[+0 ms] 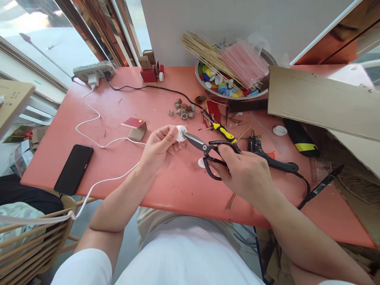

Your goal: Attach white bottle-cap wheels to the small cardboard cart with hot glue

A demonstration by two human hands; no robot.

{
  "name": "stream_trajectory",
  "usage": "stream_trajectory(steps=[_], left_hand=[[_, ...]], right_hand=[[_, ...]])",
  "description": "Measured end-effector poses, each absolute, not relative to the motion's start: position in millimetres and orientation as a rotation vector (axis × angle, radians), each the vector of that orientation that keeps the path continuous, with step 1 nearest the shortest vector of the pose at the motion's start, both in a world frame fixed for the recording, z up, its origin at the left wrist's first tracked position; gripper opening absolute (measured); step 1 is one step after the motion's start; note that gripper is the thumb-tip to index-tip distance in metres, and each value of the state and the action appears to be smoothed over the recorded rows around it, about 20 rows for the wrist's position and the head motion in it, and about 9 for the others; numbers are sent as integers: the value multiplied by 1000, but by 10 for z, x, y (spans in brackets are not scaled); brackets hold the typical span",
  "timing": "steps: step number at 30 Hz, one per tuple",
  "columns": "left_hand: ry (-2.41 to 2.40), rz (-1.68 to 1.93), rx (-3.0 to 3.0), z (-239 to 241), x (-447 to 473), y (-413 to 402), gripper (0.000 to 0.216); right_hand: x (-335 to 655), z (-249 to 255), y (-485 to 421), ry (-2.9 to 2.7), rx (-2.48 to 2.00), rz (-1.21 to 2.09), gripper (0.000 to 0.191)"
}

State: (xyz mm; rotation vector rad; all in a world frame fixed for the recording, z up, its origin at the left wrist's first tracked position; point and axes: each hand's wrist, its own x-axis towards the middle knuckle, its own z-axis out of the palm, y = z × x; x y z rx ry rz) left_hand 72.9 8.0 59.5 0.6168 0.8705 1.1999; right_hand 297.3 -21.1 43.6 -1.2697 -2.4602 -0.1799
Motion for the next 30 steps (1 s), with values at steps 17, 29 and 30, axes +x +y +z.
stream_trajectory(steps=[17,29,30], left_hand=[[785,1158,793,560,665,87,57],[1188,-242,2362,707,740,-175,14],[1192,-320,2410,677,785,-195,17]], right_hand=[[2890,575,-111,-1639,-1032,1695,57],[2869,331,-99,-2235,-1752,617,16],[2836,318,-108,-2259,-1770,608,17]])
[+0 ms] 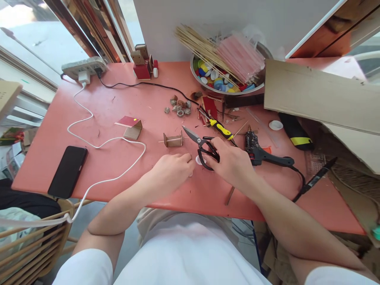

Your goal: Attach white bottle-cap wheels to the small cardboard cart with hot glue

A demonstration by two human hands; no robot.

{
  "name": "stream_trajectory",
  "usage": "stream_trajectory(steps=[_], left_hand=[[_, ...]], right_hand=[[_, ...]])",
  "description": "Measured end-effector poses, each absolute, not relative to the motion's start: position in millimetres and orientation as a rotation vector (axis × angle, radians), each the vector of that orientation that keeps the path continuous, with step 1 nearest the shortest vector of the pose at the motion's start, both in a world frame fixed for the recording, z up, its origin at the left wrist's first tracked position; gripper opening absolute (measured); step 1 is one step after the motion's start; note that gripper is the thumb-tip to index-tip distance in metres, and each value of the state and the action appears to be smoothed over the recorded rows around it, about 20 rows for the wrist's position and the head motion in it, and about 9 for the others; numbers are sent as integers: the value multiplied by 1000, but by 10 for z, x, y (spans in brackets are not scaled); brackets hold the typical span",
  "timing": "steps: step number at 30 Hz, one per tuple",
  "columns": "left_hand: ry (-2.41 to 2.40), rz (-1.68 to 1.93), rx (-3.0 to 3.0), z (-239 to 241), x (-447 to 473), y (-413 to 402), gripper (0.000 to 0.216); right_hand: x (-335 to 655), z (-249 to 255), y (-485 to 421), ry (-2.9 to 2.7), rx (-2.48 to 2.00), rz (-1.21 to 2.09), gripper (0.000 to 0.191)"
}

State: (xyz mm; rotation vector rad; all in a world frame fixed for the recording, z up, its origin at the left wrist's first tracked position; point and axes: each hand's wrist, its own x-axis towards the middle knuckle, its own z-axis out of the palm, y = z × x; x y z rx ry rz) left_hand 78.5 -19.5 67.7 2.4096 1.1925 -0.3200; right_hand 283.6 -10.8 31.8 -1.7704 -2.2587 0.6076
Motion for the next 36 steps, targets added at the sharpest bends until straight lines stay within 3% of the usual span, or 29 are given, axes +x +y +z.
stream_trajectory(steps=[5,8,12,17,22,25,30,34,36], left_hand=[[1168,-220,2479,575,829,-210,15],[1198,79,2440,494,808,-198,31],[1221,595,2319,314,833,-206,20],[1009,903,2188,224,859,-185,16],[861,1055,1681,273,809,-111,39],[826,1086,1279,336,744,-42,54],[794,1145,961,415,632,75,52],[778,1157,913,398,588,123,55],[787,1163,904,388,584,130,58]], right_hand=[[2790,315,-83,-2210,-1812,700,17],[2810,347,-75,-2010,-1694,879,12],[2818,386,-100,-1699,-1465,1174,18],[2804,415,-124,-1574,-1371,1221,30],[2840,546,-106,-1490,-1252,1364,57],[2906,607,-73,-1506,-1179,1470,60],[3032,493,-47,-1788,-1294,1254,42],[3070,361,-91,-2077,-1355,985,43],[3063,381,-113,-2124,-1323,939,32]])
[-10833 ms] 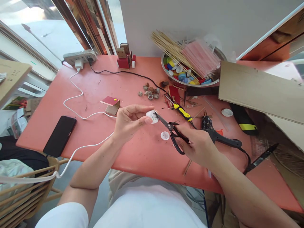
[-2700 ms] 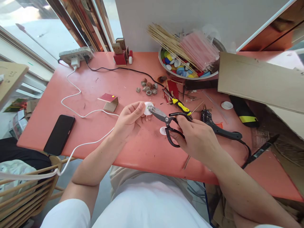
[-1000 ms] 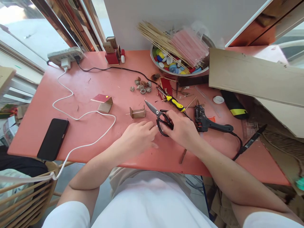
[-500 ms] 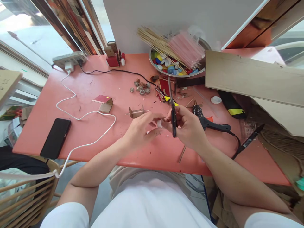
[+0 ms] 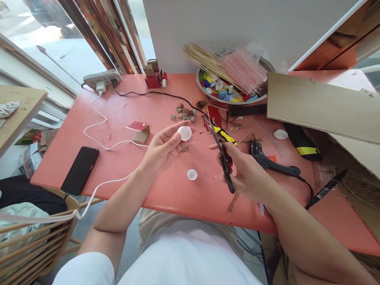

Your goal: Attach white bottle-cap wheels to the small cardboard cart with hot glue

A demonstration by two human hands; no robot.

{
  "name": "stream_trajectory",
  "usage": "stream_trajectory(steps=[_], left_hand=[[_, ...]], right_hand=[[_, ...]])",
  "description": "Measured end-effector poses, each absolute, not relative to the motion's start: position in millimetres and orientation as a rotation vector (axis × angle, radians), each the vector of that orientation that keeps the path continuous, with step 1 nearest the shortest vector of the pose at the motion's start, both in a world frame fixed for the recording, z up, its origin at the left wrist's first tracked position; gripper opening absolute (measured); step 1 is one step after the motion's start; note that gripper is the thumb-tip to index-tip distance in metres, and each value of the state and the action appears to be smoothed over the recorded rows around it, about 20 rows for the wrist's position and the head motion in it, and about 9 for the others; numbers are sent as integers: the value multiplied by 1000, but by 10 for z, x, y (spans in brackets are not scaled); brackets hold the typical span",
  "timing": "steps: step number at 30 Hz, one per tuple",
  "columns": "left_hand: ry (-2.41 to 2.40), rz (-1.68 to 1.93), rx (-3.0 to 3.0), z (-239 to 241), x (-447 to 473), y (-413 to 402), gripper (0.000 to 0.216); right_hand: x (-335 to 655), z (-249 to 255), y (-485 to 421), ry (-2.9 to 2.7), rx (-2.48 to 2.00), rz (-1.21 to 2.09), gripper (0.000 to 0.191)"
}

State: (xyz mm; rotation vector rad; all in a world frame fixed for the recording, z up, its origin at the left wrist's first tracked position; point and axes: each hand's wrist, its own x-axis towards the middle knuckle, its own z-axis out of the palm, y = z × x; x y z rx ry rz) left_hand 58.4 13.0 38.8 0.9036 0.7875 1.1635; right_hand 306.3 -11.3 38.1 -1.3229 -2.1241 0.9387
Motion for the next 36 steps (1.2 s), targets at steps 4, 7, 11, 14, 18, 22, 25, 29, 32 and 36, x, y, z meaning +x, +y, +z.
stream_trajectory(steps=[4,7,11,14,18,22,25,29,32,36], left_hand=[[801,1172,891,388,586,133,54],[790,1185,862,386,587,137,53],[817,1209,835,371,586,143,58],[855,1218,872,367,586,138,54],[845,1241,900,378,597,125,48],[871,1224,907,379,606,123,49],[899,1221,915,369,602,127,49],[899,1227,893,360,611,124,51],[899,1237,859,357,626,116,52],[884,1230,876,372,617,102,51]], right_hand=[[3046,522,-146,-2225,-1309,880,28],[3040,559,-170,-2311,-1365,734,28],[3018,512,-199,-2418,-1418,486,32],[2993,500,-226,-2479,-1415,306,44],[2963,519,-275,-2478,-1419,102,58],[2939,521,-305,-2459,-1498,54,55],[2931,521,-308,-2449,-1515,18,52],[2942,550,-301,-2448,-1503,-46,51],[2948,586,-304,-2447,-1497,-42,48],[2943,630,-336,-2421,-1503,-18,45]])
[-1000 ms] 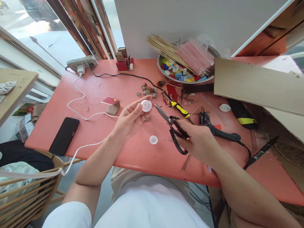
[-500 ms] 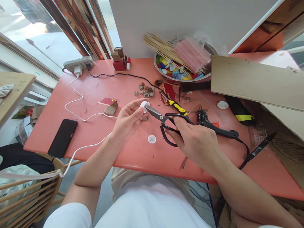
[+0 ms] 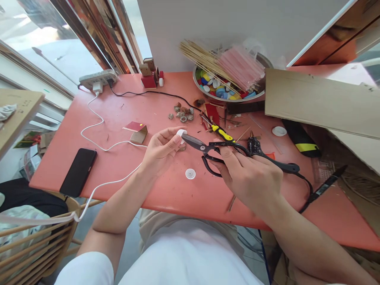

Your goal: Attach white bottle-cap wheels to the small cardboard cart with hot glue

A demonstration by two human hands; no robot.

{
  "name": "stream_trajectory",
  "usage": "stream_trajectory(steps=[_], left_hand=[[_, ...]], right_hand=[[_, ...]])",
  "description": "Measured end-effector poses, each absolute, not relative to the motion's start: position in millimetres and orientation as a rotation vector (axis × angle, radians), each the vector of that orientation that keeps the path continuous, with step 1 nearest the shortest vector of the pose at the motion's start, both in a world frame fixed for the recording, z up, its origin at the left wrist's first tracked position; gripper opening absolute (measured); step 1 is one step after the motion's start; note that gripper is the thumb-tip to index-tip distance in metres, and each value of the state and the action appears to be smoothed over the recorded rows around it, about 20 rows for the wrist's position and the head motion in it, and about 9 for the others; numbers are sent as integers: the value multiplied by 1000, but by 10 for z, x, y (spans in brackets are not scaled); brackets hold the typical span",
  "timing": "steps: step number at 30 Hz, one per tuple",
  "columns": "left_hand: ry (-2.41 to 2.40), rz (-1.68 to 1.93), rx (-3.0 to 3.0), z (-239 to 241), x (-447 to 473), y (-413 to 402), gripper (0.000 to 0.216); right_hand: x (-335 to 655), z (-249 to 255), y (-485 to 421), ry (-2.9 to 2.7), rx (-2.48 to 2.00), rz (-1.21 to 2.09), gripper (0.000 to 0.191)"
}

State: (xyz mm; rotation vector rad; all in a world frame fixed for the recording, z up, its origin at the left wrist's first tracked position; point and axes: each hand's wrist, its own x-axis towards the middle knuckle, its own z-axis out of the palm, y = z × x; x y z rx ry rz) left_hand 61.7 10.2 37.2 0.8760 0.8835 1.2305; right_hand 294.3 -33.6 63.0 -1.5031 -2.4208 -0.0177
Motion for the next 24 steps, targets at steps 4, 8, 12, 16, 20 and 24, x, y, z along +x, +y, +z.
stream_trajectory(steps=[4,8,12,16,20,24], left_hand=[[921,1255,991,421,600,91,52],[961,1305,1079,458,615,108,46],[931,1378,1162,471,621,133,40],[875,1362,1161,493,595,129,38],[828,1283,1084,518,553,112,41],[761,1274,1029,518,535,107,39]], right_hand=[[2958,642,-364,-2443,-1488,-23,47],[3020,575,-306,-2421,-1484,137,51],[3059,448,-177,-2285,-1378,770,52],[3024,409,-80,-1926,-1114,1598,81],[3010,467,-73,-1721,-980,2061,86],[3017,398,-123,-1947,-1076,1616,83]])
